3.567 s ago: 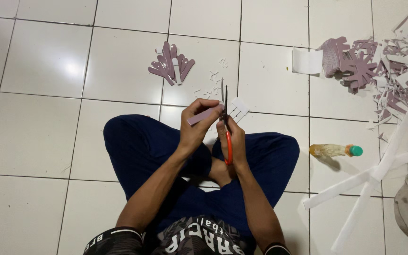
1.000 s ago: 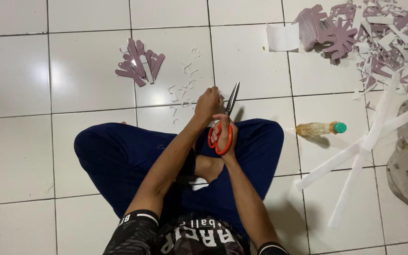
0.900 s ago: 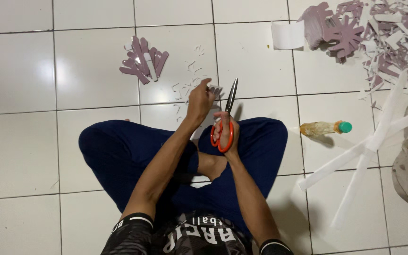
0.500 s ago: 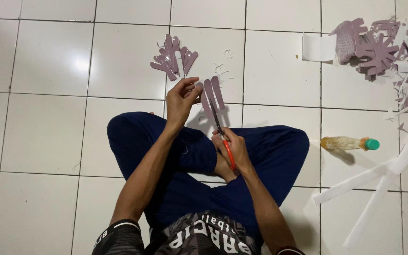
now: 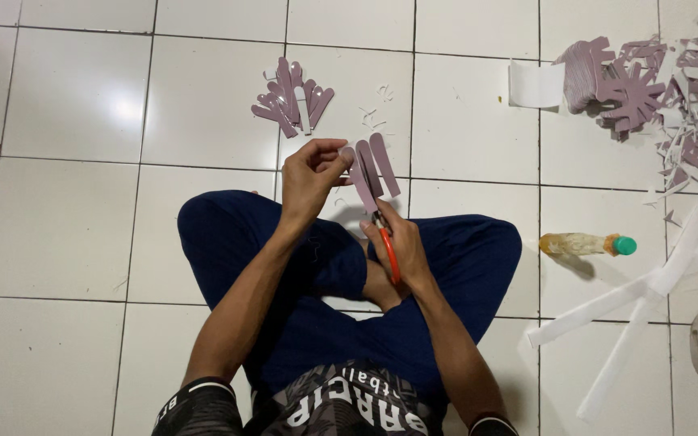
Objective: The person sits on the floor and uses scissors to cut slits along purple foam strips, then sets the cut pieces with a pile of finished foam decorations. Near the end they gather the cut pieces and move toward a workbench with a sewing machine.
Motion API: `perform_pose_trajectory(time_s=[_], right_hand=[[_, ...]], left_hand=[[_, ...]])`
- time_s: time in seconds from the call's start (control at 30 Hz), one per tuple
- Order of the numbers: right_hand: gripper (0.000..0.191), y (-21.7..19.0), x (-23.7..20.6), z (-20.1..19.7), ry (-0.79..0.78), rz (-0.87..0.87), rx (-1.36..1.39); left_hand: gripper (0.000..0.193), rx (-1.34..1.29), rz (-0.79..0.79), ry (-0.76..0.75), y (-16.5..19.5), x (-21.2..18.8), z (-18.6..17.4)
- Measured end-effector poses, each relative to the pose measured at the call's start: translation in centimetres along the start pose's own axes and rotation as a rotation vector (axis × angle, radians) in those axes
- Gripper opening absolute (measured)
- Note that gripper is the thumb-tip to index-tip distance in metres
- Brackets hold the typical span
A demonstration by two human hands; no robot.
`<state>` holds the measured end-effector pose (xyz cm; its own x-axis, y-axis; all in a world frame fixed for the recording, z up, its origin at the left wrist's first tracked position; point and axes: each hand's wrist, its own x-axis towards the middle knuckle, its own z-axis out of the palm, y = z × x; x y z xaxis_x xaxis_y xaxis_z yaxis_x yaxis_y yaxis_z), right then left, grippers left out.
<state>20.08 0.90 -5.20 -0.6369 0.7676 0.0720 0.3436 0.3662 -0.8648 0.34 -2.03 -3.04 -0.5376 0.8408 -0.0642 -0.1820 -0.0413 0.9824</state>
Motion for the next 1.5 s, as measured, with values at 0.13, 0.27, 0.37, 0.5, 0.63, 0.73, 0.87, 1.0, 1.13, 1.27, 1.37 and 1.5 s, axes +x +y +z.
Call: perform_pose_trajectory(time_s=[0.13, 0.27, 0.37, 0.5, 0.63, 0.73, 0.87, 1.0, 1.13, 1.27, 1.37, 1.5], right_hand=[[0.034, -0.6, 0.4, -0.1, -0.027, 0.115, 0.080], [0.030, -1.0, 0.8, 0.0, 0.093, -0.065, 0.164], [0.028, -0.7, 0.6, -0.1, 0.089, 0.070, 0.155], [0.027, -0.1, 0.0, -0.5, 0.062, 0.186, 0.232], [0.031, 0.0, -0.1, -0.7, 0.127, 0.185, 0.185], [0.036, -0.3, 0.3, -1.0, 0.112, -0.003, 0.203], [0.047, -0.8, 0.7, -1.6, 0.024, 0.005, 0.203], [0.051, -1.1, 0.9, -1.8, 0.036, 0.019, 0.156], [0.047, -1.3, 1.0, -1.7, 0.067, 0.006, 0.141], [0.045, -1.6, 0.6, -1.8, 0.092, 0.044, 0.135], [0.044, -1.7, 0.3, -1.9, 0.066, 0.017, 0.136], [0.044, -1.6, 0.0, -1.6, 0.029, 0.132, 0.290]], left_hand=[[0.030, 0.018, -0.009, -0.063, 0.7, -0.8, 0.9], [0.030, 0.054, -0.001, -0.121, 1.2, -1.5, 1.6], [0.031, 0.059, -0.038, -0.133, 1.5, -1.5, 1.7], [0.035, 0.070, -0.030, -0.166, 1.8, -1.3, 1.6], [0.036, 0.112, -0.059, -0.158, 2.2, -1.5, 1.3], [0.036, 0.107, -0.030, -0.145, 2.6, -1.7, 1.2], [0.029, 0.131, 0.042, -0.136, 2.9, -1.9, 1.6], [0.026, 0.147, 0.041, -0.140, 3.4, -2.2, 2.0], [0.025, 0.184, 0.021, -0.192, 4.1, -2.2, 2.0], [0.030, 0.174, -0.011, -0.259, 4.1, -1.8, 1.4], [0.030, 0.235, -0.022, -0.297, 3.6, -1.0, 0.4], [0.034, 0.001, -0.139, -0.282, 2.2, -0.2, -0.6]])
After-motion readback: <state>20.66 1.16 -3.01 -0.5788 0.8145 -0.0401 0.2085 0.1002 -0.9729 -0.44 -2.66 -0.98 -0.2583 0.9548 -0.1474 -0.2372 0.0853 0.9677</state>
